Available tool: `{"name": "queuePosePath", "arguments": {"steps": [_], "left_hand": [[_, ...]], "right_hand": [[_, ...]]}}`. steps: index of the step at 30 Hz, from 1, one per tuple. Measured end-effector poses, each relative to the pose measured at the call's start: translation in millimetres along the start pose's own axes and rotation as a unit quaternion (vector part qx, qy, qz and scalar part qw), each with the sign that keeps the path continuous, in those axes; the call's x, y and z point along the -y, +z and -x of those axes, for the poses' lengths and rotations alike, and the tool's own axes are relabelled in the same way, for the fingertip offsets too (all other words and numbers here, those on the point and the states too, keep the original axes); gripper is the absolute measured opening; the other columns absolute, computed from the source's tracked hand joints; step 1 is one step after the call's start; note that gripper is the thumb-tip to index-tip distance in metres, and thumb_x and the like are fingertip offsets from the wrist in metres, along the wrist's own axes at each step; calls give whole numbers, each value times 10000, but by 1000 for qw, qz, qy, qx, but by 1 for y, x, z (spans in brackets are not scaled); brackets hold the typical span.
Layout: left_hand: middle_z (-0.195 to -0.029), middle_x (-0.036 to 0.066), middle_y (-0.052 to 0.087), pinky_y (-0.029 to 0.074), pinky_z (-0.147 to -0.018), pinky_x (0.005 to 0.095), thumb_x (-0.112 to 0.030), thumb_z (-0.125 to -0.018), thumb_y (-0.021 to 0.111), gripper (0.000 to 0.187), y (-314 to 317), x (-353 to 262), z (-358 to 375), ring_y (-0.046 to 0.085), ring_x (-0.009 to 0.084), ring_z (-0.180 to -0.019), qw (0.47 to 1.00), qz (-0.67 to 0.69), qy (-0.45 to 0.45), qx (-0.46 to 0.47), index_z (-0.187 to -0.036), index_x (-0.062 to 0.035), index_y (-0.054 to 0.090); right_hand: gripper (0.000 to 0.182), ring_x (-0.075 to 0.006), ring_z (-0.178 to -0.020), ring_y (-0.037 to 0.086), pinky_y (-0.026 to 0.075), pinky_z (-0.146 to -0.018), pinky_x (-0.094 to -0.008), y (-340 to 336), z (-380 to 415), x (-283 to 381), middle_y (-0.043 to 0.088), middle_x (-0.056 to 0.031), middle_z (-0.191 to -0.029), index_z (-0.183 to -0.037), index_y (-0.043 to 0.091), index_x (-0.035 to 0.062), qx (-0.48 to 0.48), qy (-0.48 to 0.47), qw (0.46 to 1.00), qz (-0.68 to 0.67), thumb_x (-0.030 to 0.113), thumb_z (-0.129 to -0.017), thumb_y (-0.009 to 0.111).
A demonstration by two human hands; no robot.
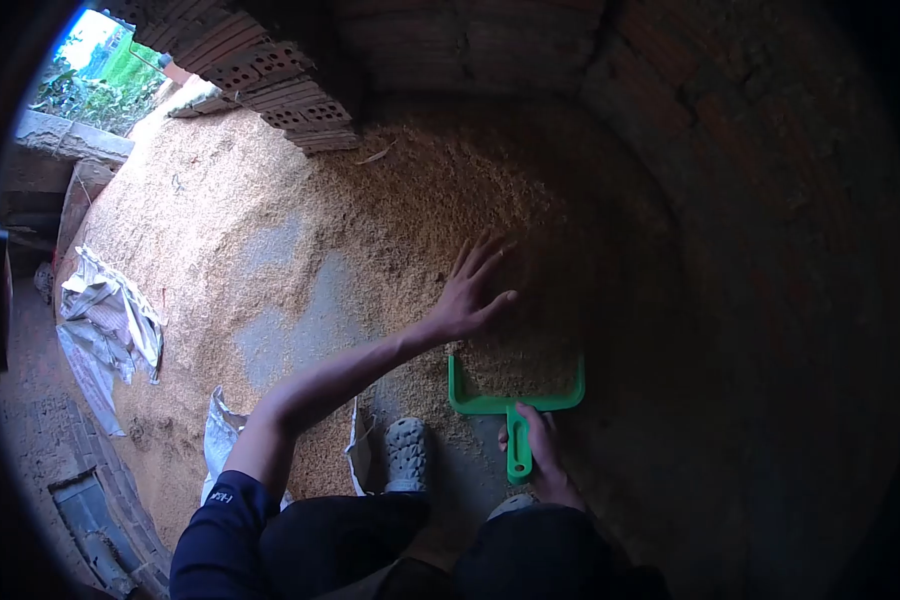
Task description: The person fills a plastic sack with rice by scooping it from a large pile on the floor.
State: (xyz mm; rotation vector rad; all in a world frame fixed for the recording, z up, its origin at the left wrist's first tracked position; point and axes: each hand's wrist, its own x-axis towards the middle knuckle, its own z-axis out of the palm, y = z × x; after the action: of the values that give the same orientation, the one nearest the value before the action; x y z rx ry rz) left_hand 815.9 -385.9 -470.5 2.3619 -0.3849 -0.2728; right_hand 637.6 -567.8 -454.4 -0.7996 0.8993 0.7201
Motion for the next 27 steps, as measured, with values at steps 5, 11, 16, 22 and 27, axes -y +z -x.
{"name": "queuePosePath", "arguments": {"steps": [5,11,16,22,27], "left_hand": [[-1450,177,214,103,-1109,476,-526,-845,509,715,-61,63,-120,96,345,-1373,942,-95,-40,-319,-1405,-151,272],[-1307,201,442,376,-966,464,-481,-820,550,581,-40,74,-152,453,369,-1179,979,-47,-69,-185,-1277,-129,478],[-1228,203,514,421,-923,420,-494,-831,515,528,-3,25,-85,518,363,-1102,992,36,-81,-90,-1183,-104,567],[-1288,192,463,391,-964,422,-525,-851,469,569,16,-31,-5,487,371,-1142,996,57,-42,52,-1228,-103,529],[-1365,205,363,250,-1067,484,-580,-859,416,628,14,-59,26,330,389,-1274,994,67,4,88,-1299,-134,459]], "right_hand": [[222,-207,-450,543,454,-403,-312,0,10,-3,504,-107,-584,-950,446,18,-19,-3,1000,2,205,-861,524],[232,-197,-465,545,455,-403,-307,-9,15,-5,510,-95,-639,-967,445,18,-10,-27,999,-26,197,-855,541],[220,-187,-463,537,446,-383,-293,-15,12,11,512,-95,-699,-1000,434,36,-21,-12,1000,-16,161,-854,542],[225,-188,-428,516,431,-350,-293,-26,15,11,511,-99,-701,-1012,425,39,-32,-30,999,21,140,-848,542],[209,-195,-442,510,414,-351,-301,-34,10,11,477,-83,-699,-1023,428,68,-8,-25,999,28,149,-854,521]]}}
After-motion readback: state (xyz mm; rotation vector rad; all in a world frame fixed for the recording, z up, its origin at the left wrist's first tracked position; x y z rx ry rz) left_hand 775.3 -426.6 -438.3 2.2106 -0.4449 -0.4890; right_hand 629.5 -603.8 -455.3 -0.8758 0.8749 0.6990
